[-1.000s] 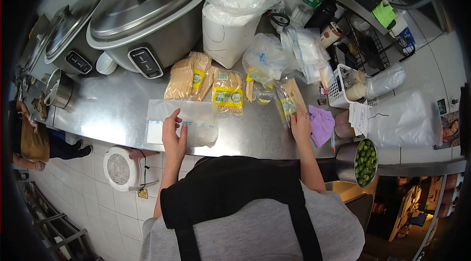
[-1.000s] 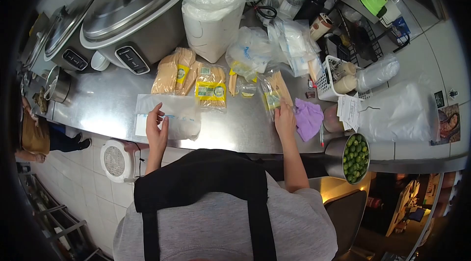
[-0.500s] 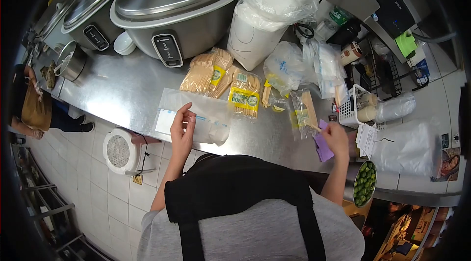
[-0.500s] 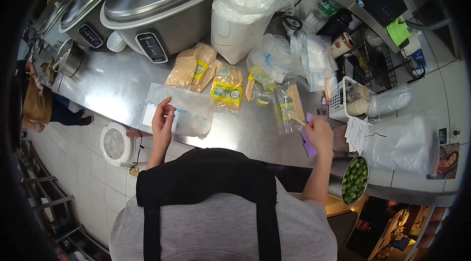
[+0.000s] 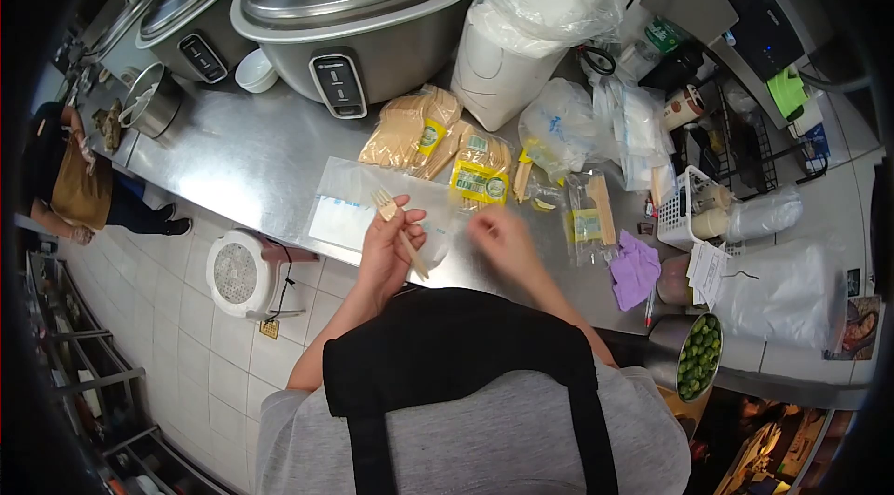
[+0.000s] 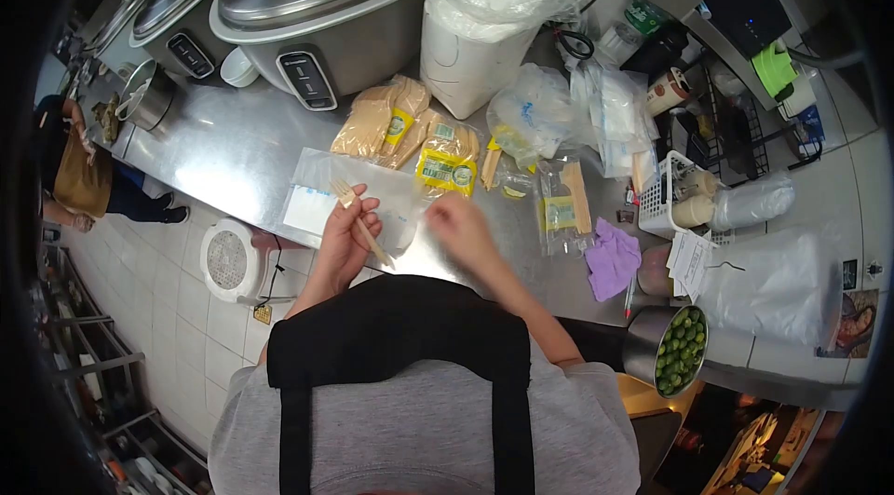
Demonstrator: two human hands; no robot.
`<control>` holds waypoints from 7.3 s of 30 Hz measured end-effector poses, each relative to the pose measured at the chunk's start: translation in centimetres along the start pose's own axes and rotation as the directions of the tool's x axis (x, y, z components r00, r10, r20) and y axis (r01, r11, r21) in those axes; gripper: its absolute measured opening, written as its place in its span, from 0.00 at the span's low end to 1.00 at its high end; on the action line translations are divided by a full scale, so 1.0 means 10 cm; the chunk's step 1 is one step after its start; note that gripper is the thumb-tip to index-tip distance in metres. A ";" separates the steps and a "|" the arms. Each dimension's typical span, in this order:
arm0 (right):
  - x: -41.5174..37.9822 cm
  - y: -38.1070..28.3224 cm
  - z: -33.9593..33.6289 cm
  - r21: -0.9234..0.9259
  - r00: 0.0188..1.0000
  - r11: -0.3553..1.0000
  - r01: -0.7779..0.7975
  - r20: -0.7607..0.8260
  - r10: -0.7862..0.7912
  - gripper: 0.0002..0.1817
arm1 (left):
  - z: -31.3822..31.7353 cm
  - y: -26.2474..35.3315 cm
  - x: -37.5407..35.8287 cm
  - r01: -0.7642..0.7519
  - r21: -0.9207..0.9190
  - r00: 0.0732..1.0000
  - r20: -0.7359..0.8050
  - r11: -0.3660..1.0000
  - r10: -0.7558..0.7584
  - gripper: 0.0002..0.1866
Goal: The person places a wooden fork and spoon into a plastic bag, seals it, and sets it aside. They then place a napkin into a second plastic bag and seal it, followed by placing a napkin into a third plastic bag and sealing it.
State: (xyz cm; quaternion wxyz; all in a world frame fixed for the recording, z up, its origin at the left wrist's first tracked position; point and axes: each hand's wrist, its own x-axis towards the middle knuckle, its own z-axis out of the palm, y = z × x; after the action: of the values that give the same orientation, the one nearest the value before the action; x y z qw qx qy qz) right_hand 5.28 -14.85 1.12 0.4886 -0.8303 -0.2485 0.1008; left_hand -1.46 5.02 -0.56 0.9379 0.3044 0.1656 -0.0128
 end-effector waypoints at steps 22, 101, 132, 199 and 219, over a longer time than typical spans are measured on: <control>0.49 1.33 -0.47 -0.082 0.865 0.884 -0.460 -0.270 0.424 0.07 | 0.10 0.16 -0.10 -0.010 -0.129 1.000 -0.012 0.992 0.009 0.22; -0.21 0.39 0.03 0.411 0.885 0.787 -0.461 0.282 0.371 0.09 | -0.10 0.65 0.69 -0.516 0.807 0.760 0.586 -0.287 0.281 0.14; 0.63 -0.79 -0.49 -0.018 0.826 0.855 0.518 -0.252 -0.505 0.18 | 0.64 1.30 0.06 -0.599 0.799 0.758 0.584 -0.045 0.291 0.06; 0.13 0.42 -0.07 -0.569 0.823 0.816 0.104 -0.411 -0.392 0.13 | -0.28 -0.35 0.20 -0.441 0.467 0.794 0.601 -0.766 -0.090 0.27; 0.54 0.14 -0.15 0.644 0.922 0.684 -0.343 0.371 0.114 0.24 | -0.38 0.41 -0.16 0.277 0.463 0.945 0.026 0.842 -0.325 0.19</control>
State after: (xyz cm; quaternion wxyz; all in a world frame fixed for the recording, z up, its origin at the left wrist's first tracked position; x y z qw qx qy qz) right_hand 10.91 -13.78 1.06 0.7046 -0.5831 -0.1564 0.3729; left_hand -3.62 10.45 -0.62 0.8345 0.4836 0.1550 -0.2137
